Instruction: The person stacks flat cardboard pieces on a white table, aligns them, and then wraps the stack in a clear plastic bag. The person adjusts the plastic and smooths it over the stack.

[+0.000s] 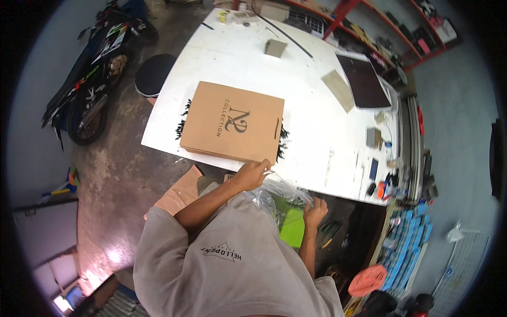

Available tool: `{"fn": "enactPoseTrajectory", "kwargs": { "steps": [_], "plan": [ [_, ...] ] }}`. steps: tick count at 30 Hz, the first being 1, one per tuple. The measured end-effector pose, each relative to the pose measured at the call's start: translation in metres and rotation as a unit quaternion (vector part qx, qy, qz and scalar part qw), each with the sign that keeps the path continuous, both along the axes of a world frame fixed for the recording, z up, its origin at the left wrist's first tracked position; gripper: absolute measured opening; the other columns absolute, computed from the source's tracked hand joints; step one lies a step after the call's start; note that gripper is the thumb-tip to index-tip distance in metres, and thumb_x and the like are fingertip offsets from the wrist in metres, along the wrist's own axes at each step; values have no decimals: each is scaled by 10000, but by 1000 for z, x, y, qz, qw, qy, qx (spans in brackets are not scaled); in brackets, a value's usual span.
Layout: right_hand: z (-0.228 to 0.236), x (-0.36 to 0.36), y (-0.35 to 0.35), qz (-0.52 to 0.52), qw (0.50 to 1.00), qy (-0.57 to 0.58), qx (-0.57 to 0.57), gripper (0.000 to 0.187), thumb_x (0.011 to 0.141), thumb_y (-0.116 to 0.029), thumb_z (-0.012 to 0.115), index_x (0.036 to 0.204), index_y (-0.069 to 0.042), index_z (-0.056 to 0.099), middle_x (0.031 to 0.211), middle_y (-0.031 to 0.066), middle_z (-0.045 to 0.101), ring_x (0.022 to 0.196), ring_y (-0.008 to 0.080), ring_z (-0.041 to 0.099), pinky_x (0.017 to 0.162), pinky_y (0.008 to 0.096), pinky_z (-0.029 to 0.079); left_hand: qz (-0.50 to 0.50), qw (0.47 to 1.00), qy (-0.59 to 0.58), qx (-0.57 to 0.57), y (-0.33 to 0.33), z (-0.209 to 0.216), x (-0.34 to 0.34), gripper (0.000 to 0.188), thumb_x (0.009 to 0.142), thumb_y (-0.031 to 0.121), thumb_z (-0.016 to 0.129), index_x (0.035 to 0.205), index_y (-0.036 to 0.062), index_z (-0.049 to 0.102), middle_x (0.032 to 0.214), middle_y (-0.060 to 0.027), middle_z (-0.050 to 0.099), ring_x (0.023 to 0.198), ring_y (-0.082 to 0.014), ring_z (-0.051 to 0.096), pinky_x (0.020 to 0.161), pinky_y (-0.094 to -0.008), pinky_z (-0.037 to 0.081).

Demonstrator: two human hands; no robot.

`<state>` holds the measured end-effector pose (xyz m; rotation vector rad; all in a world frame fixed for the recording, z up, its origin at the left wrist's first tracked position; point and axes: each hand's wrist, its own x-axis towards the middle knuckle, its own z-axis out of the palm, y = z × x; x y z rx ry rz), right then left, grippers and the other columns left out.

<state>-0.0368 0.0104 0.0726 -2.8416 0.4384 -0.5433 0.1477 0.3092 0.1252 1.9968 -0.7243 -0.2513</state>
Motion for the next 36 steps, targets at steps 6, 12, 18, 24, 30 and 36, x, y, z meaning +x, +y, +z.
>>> {"fn": "enactPoseTrajectory", "kwargs": {
  "steps": [6,12,18,24,30,36],
  "plan": [
    [-26,-19,-25,63,995,34,63,173,771,-62,695,927,5,663,884,234,654,848,424,646,758,497,518,69,997,-34,8,23,-25,5,185,909,116,646,1049,50,544,880,-242,679,838,-469,659,704,-528,515],
    [-10,-23,-8,73,948,284,123,750,782,-381,834,1366,-66,483,1000,260,712,931,463,692,771,519,557,124,990,-38,51,50,-4,-23,313,937,330,672,951,22,617,893,-218,686,855,-426,678,761,-502,528],
    [-46,-20,2,236,966,100,26,317,904,-296,720,918,16,665,764,238,627,726,466,613,651,537,497,108,994,5,33,56,-21,-107,309,838,152,737,1044,12,556,1007,-217,653,1010,-422,639,837,-506,512],
    [12,-25,36,248,951,-4,188,212,955,-87,576,1044,57,703,982,260,695,838,402,678,779,467,533,344,924,-85,146,113,-41,-178,277,721,-54,631,975,55,619,1002,-176,577,1031,-398,567,893,-469,480],
    [30,-87,56,211,942,-62,253,211,910,9,558,1091,31,665,981,219,692,929,376,680,826,421,539,604,781,116,109,135,-43,-248,233,784,132,713,1007,65,696,1068,-184,694,1044,-386,644,890,-480,506],
    [-52,-151,21,65,834,-21,547,141,923,61,533,1007,25,640,893,104,683,817,214,686,735,363,571,493,768,337,-232,112,-118,-309,337,845,131,642,1163,31,691,1006,-176,734,941,-345,701,897,-429,552]
  ]
}}
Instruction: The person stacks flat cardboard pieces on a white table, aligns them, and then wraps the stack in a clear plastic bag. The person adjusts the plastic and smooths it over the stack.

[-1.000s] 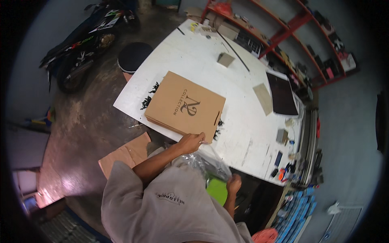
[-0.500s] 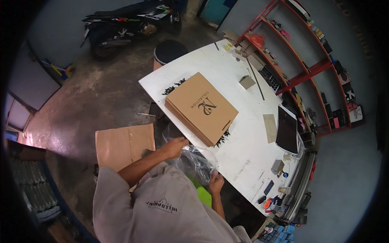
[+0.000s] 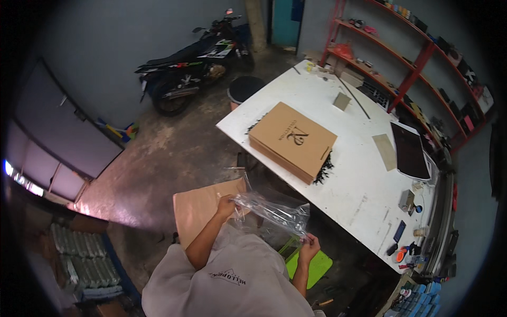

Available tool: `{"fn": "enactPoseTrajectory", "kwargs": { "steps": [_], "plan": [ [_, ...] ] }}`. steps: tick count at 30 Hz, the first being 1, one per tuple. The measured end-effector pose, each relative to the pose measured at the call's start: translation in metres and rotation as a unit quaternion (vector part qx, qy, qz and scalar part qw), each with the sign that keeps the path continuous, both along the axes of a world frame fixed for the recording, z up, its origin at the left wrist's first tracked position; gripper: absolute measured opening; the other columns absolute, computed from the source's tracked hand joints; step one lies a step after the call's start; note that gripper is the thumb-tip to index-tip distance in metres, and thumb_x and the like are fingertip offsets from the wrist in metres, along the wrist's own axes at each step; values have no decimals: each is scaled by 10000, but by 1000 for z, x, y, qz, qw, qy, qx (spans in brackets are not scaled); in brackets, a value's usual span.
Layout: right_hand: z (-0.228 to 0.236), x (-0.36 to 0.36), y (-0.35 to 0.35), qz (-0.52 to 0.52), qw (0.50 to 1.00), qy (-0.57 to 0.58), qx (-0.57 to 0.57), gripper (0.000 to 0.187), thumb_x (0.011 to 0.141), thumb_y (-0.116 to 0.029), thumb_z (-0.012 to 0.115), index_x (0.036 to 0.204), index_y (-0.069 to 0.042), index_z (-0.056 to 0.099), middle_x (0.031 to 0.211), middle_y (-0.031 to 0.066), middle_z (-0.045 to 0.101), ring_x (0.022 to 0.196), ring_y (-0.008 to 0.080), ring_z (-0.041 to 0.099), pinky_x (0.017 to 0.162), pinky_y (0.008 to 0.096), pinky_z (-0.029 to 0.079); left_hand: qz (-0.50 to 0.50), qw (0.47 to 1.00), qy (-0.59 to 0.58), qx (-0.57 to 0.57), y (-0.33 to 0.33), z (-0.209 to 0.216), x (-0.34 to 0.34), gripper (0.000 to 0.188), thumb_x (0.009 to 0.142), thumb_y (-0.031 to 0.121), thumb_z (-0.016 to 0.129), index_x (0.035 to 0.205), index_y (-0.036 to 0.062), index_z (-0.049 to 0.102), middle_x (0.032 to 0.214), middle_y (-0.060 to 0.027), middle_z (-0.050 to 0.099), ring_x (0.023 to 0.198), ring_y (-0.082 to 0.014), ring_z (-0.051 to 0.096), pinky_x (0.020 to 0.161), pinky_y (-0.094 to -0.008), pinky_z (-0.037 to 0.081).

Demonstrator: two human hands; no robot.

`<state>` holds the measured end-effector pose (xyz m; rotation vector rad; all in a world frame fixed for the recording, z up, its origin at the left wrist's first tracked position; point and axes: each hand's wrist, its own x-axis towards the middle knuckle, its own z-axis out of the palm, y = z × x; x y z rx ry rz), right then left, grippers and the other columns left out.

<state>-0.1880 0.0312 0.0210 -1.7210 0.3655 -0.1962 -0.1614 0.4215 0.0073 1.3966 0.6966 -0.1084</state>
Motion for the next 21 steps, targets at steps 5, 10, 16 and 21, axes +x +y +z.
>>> {"fn": "enactPoseTrajectory", "kwargs": {
  "steps": [5,10,16,21],
  "plan": [
    [-9,-21,2,-91,894,150,412,78,871,-18,538,922,-13,596,809,92,615,665,197,589,649,379,546,-115,951,-47,283,-5,56,-2,340,853,146,695,1125,-52,649,1027,-228,709,937,-372,693,862,-412,537],
    [1,4,-2,-76,905,172,381,110,832,-179,602,852,-71,590,707,3,498,575,150,455,556,302,416,-184,929,-67,315,-3,117,-27,406,743,157,812,1093,5,674,1071,-210,703,997,-381,680,876,-415,530],
    [56,35,53,103,976,-9,-193,223,789,-82,750,907,-34,566,695,38,498,604,173,464,588,326,413,132,848,23,512,56,81,-77,223,783,103,783,974,41,687,1046,-189,688,999,-332,674,845,-417,526],
    [55,45,105,202,908,-149,-334,157,826,-65,696,945,-13,608,821,180,579,740,334,593,679,425,477,163,879,114,434,109,63,-104,257,751,96,789,985,39,697,915,-186,731,876,-307,725,747,-392,560]
  ]
}}
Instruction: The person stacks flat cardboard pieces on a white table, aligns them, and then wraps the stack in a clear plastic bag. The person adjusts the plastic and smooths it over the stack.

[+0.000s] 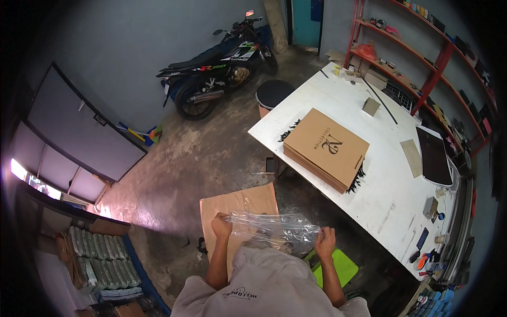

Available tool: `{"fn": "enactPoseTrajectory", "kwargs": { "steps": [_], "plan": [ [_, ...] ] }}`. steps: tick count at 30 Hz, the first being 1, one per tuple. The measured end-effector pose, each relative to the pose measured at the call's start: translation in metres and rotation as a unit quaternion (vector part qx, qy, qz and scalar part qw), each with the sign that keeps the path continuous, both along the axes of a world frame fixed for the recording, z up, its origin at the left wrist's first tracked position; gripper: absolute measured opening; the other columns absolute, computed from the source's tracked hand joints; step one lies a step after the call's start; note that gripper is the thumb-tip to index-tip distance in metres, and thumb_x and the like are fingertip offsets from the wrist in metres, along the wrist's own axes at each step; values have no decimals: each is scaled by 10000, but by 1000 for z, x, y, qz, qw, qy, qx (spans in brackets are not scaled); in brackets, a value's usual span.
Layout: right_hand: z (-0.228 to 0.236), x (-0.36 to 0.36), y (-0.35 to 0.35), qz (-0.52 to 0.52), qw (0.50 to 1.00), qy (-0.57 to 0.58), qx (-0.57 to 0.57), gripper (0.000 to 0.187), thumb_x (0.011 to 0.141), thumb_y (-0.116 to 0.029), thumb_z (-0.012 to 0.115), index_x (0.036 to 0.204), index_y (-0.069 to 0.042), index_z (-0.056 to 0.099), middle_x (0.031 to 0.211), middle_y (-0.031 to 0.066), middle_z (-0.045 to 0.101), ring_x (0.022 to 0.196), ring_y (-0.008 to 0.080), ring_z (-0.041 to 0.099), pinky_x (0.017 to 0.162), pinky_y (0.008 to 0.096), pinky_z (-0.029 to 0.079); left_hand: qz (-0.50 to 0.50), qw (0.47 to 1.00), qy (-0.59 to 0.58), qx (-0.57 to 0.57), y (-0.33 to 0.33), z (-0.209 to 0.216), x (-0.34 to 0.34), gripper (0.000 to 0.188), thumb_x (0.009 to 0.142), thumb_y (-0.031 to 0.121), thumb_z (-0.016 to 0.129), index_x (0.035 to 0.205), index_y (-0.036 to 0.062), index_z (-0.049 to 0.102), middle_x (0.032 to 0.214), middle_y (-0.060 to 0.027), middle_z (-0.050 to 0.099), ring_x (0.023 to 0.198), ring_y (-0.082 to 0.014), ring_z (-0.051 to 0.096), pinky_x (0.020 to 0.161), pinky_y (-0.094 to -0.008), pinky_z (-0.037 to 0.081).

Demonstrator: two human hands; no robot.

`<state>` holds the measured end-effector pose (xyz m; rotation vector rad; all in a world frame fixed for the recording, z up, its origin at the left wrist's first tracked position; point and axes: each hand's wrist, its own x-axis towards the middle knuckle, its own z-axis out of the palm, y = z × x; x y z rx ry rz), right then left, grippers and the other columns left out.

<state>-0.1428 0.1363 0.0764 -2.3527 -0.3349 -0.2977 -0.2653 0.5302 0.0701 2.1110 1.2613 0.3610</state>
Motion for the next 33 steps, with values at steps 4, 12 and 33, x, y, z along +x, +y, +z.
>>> {"fn": "enactPoseTrajectory", "kwargs": {
  "steps": [4,12,33],
  "plan": [
    [-16,15,37,-13,989,48,-137,132,835,-45,677,940,16,626,850,217,616,734,382,637,674,440,507,-81,996,23,-11,28,-23,3,309,742,131,817,1014,43,702,906,-169,748,839,-297,738,739,-387,573],
    [-72,68,97,-66,828,417,370,159,914,29,530,1071,18,552,853,191,665,664,295,687,608,406,580,-180,973,-68,-124,74,-29,69,338,814,263,816,1034,29,711,923,-166,747,848,-287,735,763,-385,574],
    [-63,141,224,-45,794,467,388,52,910,-10,579,939,-9,621,756,72,613,609,160,555,548,324,463,-134,983,-57,-109,198,-31,72,219,770,130,774,897,-8,662,858,-196,700,823,-371,691,735,-451,538]
  ]
}}
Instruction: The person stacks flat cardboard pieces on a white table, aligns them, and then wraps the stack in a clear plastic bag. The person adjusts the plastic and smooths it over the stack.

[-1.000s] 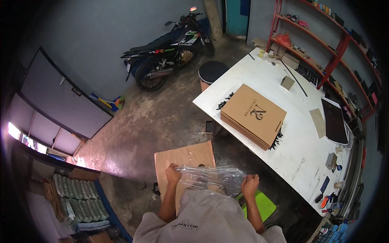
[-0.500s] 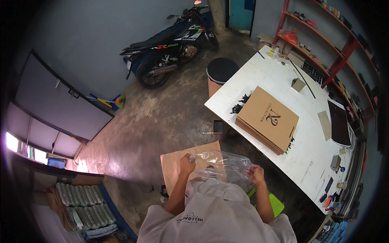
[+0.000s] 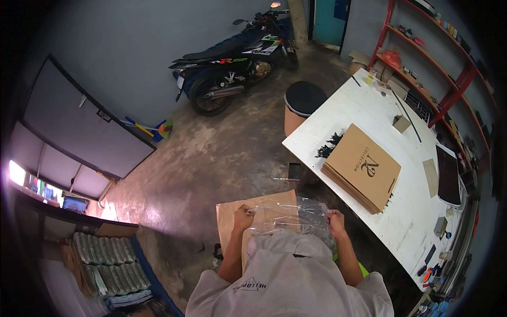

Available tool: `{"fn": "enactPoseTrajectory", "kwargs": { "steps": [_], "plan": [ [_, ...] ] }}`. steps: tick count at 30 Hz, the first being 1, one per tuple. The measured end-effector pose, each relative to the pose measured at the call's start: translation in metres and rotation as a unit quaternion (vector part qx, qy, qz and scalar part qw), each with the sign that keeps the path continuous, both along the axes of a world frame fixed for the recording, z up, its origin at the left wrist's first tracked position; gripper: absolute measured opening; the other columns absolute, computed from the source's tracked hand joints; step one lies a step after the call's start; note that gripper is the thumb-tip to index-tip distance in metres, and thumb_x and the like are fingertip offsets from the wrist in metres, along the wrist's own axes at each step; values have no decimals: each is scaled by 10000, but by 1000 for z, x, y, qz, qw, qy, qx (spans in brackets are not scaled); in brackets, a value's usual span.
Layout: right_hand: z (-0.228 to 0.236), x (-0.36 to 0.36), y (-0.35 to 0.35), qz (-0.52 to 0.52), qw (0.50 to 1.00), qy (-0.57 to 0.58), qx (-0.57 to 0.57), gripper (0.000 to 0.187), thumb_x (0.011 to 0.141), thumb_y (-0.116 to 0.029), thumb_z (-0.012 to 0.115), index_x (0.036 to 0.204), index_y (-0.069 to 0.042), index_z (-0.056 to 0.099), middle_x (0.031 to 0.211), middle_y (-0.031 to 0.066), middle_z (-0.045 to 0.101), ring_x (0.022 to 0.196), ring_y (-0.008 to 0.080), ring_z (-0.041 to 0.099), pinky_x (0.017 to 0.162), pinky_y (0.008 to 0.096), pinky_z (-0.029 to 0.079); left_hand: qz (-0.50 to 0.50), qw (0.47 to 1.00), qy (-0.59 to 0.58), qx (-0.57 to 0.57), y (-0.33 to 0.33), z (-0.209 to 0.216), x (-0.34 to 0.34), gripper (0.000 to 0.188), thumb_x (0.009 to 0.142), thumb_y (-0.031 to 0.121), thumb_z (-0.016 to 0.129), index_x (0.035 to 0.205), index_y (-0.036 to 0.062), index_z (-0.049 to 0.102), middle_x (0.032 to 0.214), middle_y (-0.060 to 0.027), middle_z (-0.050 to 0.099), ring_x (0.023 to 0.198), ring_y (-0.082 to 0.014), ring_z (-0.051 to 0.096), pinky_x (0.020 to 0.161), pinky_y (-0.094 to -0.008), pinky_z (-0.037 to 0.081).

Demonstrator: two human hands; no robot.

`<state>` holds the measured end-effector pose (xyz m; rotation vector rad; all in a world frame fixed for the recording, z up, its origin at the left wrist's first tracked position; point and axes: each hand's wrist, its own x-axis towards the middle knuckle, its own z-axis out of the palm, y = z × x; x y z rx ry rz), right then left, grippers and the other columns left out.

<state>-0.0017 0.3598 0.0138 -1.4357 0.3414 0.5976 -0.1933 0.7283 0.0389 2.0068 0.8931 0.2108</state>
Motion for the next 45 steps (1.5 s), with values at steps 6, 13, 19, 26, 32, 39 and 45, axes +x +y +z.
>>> {"fn": "enactPoseTrajectory", "kwargs": {
  "steps": [6,13,19,26,32,39,45],
  "plan": [
    [-3,11,21,42,954,-208,-210,87,848,-66,693,902,-10,654,720,53,631,621,149,588,579,309,468,174,956,112,209,26,6,-8,192,796,178,746,882,15,693,882,-244,704,877,-444,682,749,-502,538],
    [22,8,68,73,905,-293,-301,222,846,-176,740,892,18,641,706,127,640,688,185,629,656,366,499,97,979,70,165,59,-1,9,234,753,200,798,876,26,700,877,-213,711,861,-401,695,767,-458,545],
    [5,25,70,107,901,-229,-353,394,881,-341,729,768,23,627,694,163,652,668,201,611,657,396,494,179,973,70,125,64,-13,35,217,784,214,781,907,51,709,887,-215,725,866,-416,704,779,-476,550],
    [-35,-9,62,234,856,-248,-388,467,903,-396,694,786,53,644,667,181,647,622,311,637,640,421,498,225,949,157,157,59,-33,-32,350,826,283,788,957,46,567,758,-195,656,752,-413,664,659,-510,509],
    [-73,-48,-15,324,828,-156,-431,471,922,-403,665,839,60,665,696,206,667,687,350,685,665,454,505,165,970,177,10,-23,-82,-65,336,853,224,755,1052,49,547,745,-192,660,739,-396,672,663,-501,513],
    [-110,-13,-99,379,815,-85,-430,344,932,-328,697,852,5,719,620,64,603,546,166,588,517,370,464,161,942,267,-122,-75,-94,-73,380,907,303,700,1165,59,565,901,-256,698,887,-437,687,768,-523,528],
    [-135,8,-54,306,899,-131,-284,342,955,-294,633,704,-64,607,581,11,531,486,112,488,445,316,377,63,967,240,-50,-36,-60,-46,404,937,338,675,1199,50,570,940,-239,704,877,-408,692,768,-489,536]
  ]
}}
